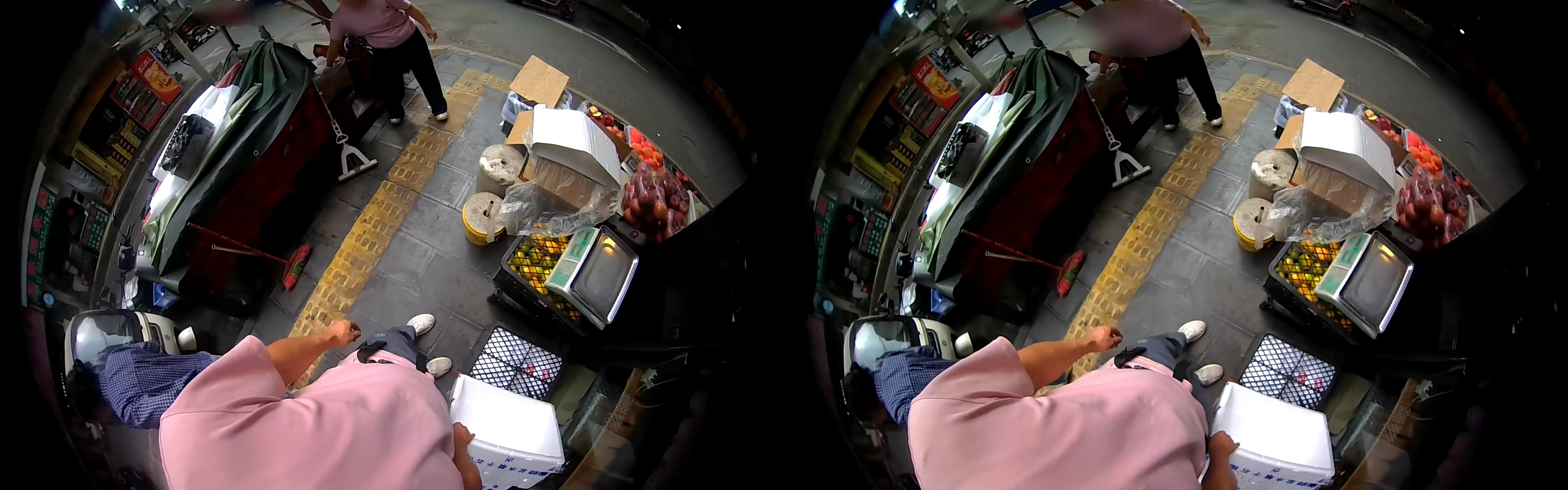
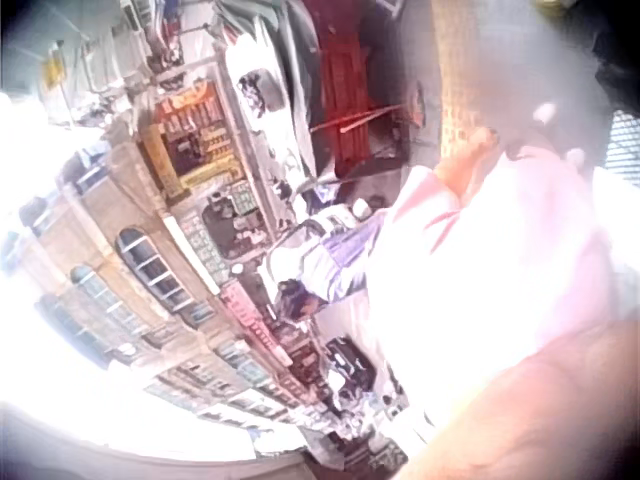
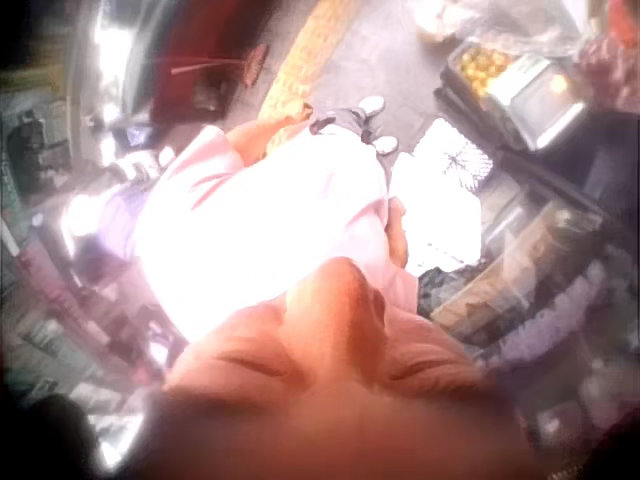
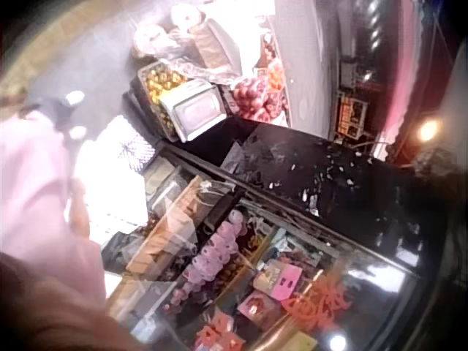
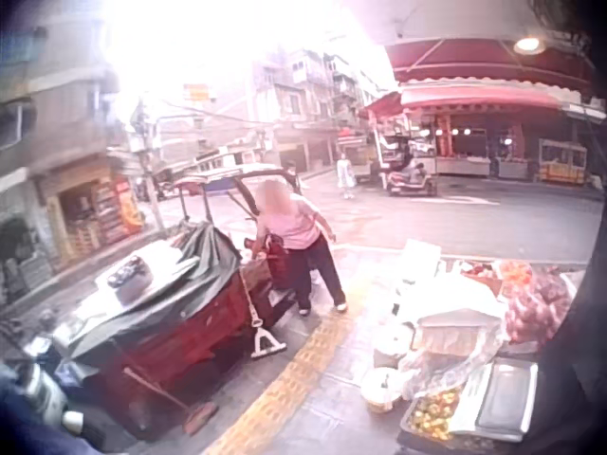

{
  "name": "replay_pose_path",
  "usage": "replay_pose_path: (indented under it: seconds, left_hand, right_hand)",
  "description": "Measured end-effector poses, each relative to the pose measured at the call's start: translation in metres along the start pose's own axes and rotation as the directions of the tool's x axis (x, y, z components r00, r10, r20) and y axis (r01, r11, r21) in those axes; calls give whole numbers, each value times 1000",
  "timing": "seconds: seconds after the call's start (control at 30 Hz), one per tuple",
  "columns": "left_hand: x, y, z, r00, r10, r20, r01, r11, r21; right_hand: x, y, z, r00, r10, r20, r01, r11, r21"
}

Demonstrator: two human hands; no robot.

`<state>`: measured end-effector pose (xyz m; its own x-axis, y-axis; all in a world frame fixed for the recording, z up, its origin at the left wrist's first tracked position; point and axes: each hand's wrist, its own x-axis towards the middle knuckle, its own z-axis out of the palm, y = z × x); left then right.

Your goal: The person moves around a fruit stall, handling crates and cardboard, then bags pears and oranges for a customer. The person also places a plastic bag on the display and interacts with the fruit bins.

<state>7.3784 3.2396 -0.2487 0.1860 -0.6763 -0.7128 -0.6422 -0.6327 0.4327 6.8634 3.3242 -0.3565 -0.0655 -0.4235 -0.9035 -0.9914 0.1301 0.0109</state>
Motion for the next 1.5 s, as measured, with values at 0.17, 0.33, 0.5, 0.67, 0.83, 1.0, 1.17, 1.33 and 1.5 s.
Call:
replay_pose_path:
  seconds: [0.17,0.33,0.5,0.67,0.83,1.0,1.17,1.33,1.5]
  left_hand:
    - [-41,-25,6,994,-29,-101,26,999,-36]
    - [-13,-23,-6,995,-23,-98,15,997,-76]
    - [2,-46,-12,991,-97,-94,81,983,-167]
    - [56,-59,-38,980,-137,-148,111,979,-172]
    - [99,-70,-76,967,-144,-209,82,956,-281]
    - [124,-72,-116,944,-228,-237,125,915,-383]
    - [145,-96,-135,917,-325,-233,201,878,-433]
    - [163,-86,-162,845,-493,-208,331,786,-522]
    - [188,-47,-186,768,-605,-207,362,679,-639]
  right_hand:
    - [48,11,31,982,-126,-139,127,992,-3]
    - [75,-84,-84,952,-238,-194,270,950,159]
    - [90,-182,-182,900,-379,-218,421,884,201]
    - [105,-284,-254,863,-455,-218,497,843,208]
    - [120,-361,-306,853,-482,-201,518,831,203]
    - [147,-410,-357,854,-486,-185,517,833,200]
    - [167,-474,-407,851,-508,-133,525,831,186]
    - [206,-524,-467,840,-538,-73,542,826,154]
    - [244,-571,-548,827,-561,-24,559,818,132]
